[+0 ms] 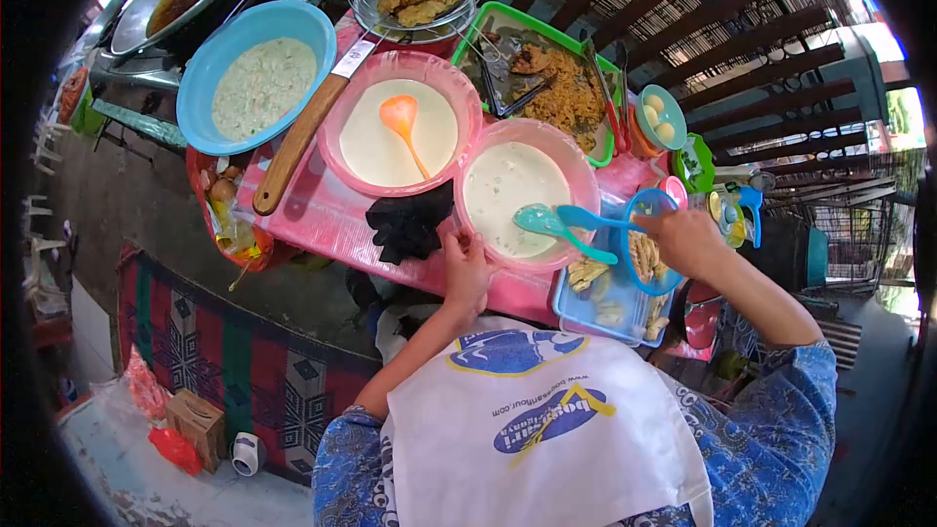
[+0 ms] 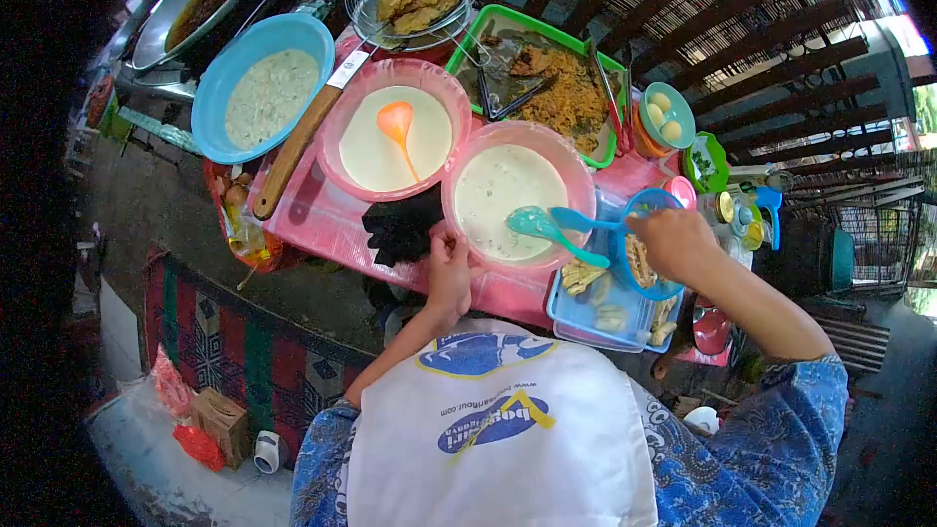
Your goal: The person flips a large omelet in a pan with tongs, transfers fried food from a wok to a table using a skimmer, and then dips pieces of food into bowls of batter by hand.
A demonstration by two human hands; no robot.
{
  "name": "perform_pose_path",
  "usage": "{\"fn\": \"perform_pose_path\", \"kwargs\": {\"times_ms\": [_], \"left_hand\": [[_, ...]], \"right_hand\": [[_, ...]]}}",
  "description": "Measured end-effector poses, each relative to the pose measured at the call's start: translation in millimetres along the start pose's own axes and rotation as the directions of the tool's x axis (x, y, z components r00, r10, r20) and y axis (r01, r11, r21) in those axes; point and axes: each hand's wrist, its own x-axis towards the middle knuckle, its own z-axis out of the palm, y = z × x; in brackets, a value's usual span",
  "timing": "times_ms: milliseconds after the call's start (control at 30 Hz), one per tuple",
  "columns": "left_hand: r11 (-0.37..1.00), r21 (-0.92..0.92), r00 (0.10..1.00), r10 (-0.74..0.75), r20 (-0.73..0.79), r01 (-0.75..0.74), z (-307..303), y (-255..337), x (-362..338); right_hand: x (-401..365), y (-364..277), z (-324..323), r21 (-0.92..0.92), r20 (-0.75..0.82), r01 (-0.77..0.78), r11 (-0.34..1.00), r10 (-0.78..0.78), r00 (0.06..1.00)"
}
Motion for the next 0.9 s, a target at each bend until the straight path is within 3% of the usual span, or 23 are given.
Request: {"fn": "perform_pose_path", "kwargs": {"times_ms": [67, 100, 133, 167, 200, 267, 333, 367, 433, 500, 567, 600, 667, 700, 733, 800, 833, 900], "left_hand": [[0.928, 0.235, 0.928, 0.332, -0.169, -0.289, 2, -3, -3], [0.929, 0.236, 0.93, 0.328, -0.168, -0.285, 5, 6, -7], [0.675, 0.506, 0.782, 0.623, 0.002, -0.538, 7, 18, -9], [0.285, 0.665, 0.565, 0.787, 0.249, -0.691, 12, 34, -15], [0.233, 0.572, 0.534, 0.723, 0.439, -0.786, 30, 46, -23], [0.111, 0.482, 0.479, 0.43, 0.765, -0.869, 66, 39, -24], [0.024, 0.398, 0.391, 0.243, 0.888, -0.917, 92, 25, -25], [0.021, 0.392, 0.385, 0.243, 0.89, -0.92, 100, 16, -23], [-0.17, 0.39, 0.386, 0.06, 0.921, -0.905, 108, -4, -18], [-0.217, 0.387, 0.383, 0.059, 0.922, -0.896, 109, -17, -10], [-0.263, 0.383, 0.382, 0.055, 0.922, -0.886, 108, -16, -7], [-0.194, 0.426, 0.398, 0.17, 0.902, -0.883, 102, 1, -8], [-0.056, 0.458, 0.411, 0.356, 0.839, -0.887, 81, 21, 2], [0.006, 0.447, 0.406, 0.43, 0.806, -0.894, 68, 31, 9], [0.003, 0.441, 0.401, 0.425, 0.812, -0.897, 57, 40, 13], [0.015, 0.611, 0.555, 0.437, 0.708, -0.791, 38, 59, 17], [0.013, 0.606, 0.552, 0.43, 0.714, -0.795, 33, 65, 16], [0.115, 0.703, 0.677, 0.413, 0.609, -0.702, 21, 72, 11]], "right_hand": [[4, 1, -7, -0.027, -0.041, 0.031, 0.999, -0.032, 0.999], [10, 4, -13, -0.046, -0.128, 0.0, 0.999, -0.005, 0.992], [17, 8, -17, -0.062, -0.216, -0.033, 0.998, 0.019, 0.976], [22, 13, -16, -0.059, -0.21, -0.029, 0.998, 0.016, 0.977], [28, 17, -15, -0.093, -0.236, -0.018, 0.995, -0.005, 0.972], [35, 20, -15, -0.149, -0.314, -0.002, 0.989, -0.046, 0.948], [47, 26, -7, -0.138, -0.333, 0.015, 0.99, -0.061, 0.941], [51, 29, -5, -0.129, -0.349, 0.038, 0.991, -0.081, 0.934], [56, 24, -14, -0.144, -0.385, 0.04, 0.989, -0.094, 0.918], [59, 22, -11, -0.153, -0.419, 0.045, 0.987, -0.106, 0.902], [62, 21, -1, -0.16, -0.305, 0.016, 0.987, -0.065, 0.95], [54, 19, 1, -0.156, -0.302, 0.018, 0.988, -0.065, 0.951], [27, 11, -1, -0.162, -0.113, 0.088, 0.983, -0.107, 0.988], [23, 9, -6, -0.156, -0.114, 0.085, 0.984, -0.103, 0.988], [20, 6, -12, -0.131, -0.077, 0.053, 0.99, -0.063, 0.995], [24, 3, -18, -0.101, -0.036, 0.016, 0.995, -0.02, 0.999], [34, 6, -21, -0.092, -0.108, -0.038, 0.995, 0.028, 0.994], [42, 5, -16, -0.066, -0.17, -0.099, 0.993, 0.086, 0.982]]}}
